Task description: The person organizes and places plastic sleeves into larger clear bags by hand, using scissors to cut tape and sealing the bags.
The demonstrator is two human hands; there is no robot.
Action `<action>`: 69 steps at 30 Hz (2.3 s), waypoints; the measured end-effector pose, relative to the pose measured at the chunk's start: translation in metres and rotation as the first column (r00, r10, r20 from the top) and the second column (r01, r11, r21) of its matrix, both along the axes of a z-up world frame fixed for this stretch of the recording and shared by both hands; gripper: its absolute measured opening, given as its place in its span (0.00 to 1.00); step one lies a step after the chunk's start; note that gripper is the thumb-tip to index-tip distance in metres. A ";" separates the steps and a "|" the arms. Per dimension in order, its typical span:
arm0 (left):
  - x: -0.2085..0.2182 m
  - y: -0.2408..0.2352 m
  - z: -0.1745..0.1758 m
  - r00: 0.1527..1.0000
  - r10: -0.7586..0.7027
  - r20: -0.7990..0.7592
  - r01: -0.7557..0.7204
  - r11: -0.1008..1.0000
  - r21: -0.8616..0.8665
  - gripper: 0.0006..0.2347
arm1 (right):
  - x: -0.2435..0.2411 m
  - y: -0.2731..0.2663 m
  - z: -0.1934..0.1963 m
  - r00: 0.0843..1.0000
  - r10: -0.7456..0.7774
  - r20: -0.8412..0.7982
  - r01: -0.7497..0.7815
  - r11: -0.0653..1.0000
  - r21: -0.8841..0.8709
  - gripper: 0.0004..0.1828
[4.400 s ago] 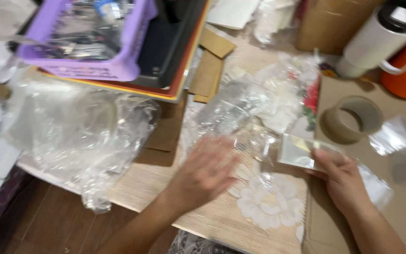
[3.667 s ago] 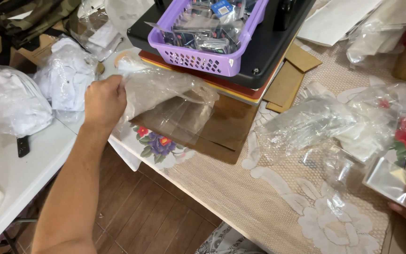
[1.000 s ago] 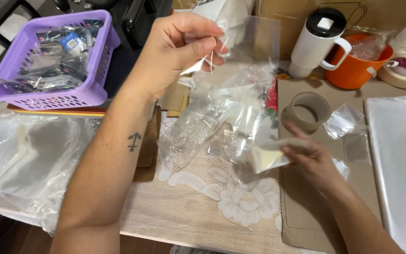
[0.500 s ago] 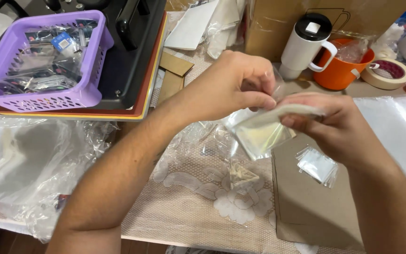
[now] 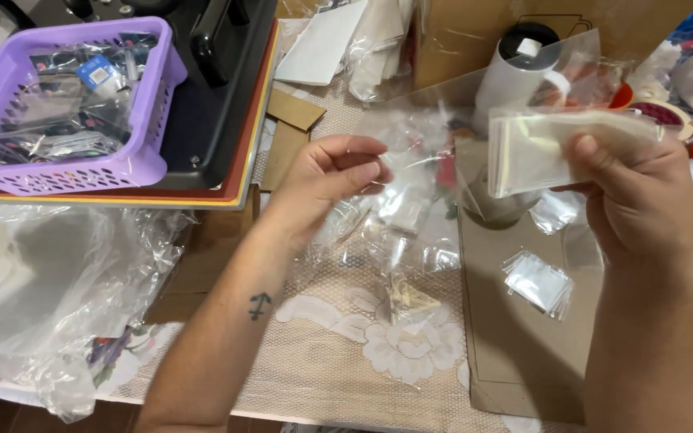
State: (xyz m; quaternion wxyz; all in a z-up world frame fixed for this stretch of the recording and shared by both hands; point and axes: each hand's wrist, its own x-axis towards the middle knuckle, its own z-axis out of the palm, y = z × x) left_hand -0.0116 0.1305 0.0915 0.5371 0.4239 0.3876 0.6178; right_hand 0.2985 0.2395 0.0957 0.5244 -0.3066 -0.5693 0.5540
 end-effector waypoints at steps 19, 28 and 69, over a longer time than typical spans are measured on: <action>0.029 0.003 0.001 0.960 0.279 0.007 -0.275 0.944 0.181 0.06 | 0.027 0.032 -0.027 0.997 0.072 -0.031 -0.072 0.997 0.009 0.12; 0.034 -0.003 0.010 0.918 0.374 -0.135 -0.350 0.920 0.175 0.13 | 0.024 0.015 -0.003 0.980 0.198 -0.028 -0.193 0.974 0.120 0.10; 0.070 -0.003 0.077 -0.033 0.595 -0.803 0.617 0.644 0.452 0.09 | 0.008 -0.076 0.041 0.504 -0.345 0.791 -0.464 0.665 0.586 0.33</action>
